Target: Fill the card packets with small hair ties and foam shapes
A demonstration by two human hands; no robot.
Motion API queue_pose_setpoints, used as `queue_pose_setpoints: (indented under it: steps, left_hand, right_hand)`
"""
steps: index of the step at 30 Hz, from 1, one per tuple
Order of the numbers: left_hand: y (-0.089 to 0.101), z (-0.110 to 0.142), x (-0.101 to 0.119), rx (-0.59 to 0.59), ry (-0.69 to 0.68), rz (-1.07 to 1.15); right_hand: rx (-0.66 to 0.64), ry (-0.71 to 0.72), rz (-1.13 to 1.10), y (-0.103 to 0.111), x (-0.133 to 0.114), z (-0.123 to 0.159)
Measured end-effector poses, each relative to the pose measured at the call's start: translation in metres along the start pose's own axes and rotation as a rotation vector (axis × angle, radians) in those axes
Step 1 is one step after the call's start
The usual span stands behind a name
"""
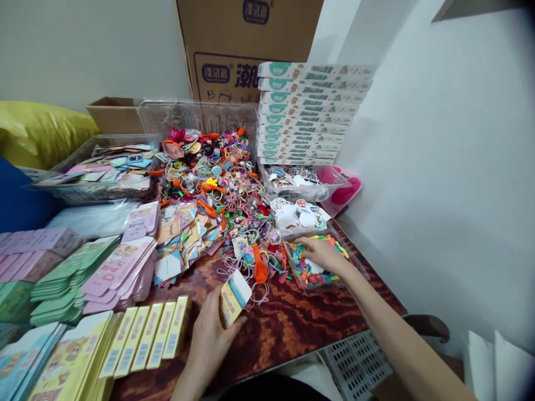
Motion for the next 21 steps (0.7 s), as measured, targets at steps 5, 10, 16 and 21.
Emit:
queue_pose_setpoints:
  steps: [5, 10, 16, 21]
  left_hand:
    - [-0.001, 0.002, 0.001, 0.003, -0.015, 0.02]
    - [-0.006, 0.003, -0.002, -0.02, -0.003, 0.02]
    - [-0.01, 0.001, 0.003, -0.05, -0.025, 0.005]
    - [-0.009, 0.002, 0.005, -0.05, -0.037, 0.009]
  right_hand:
    - [-0.008, -0.075, -0.204, -0.004, 0.009, -0.008]
    - [-0.019, -0.183, -0.483, 0.007, 0.027, -0.003]
    - [-0.021, -0.247, -0.647, 0.008, 0.034, 0.016]
    - [-0.086, -0.267, -0.5, -0.006, 0.04, 0.012]
Point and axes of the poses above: each hand's wrist, its own z-axis away from the middle knuckle, its own y-axis out of the back of the hand, x = y × z, the point moved 10 cm from there along -z, towards the middle knuckle, and after that the axes turned 3 degrees about -x, right-handed, at the moved point
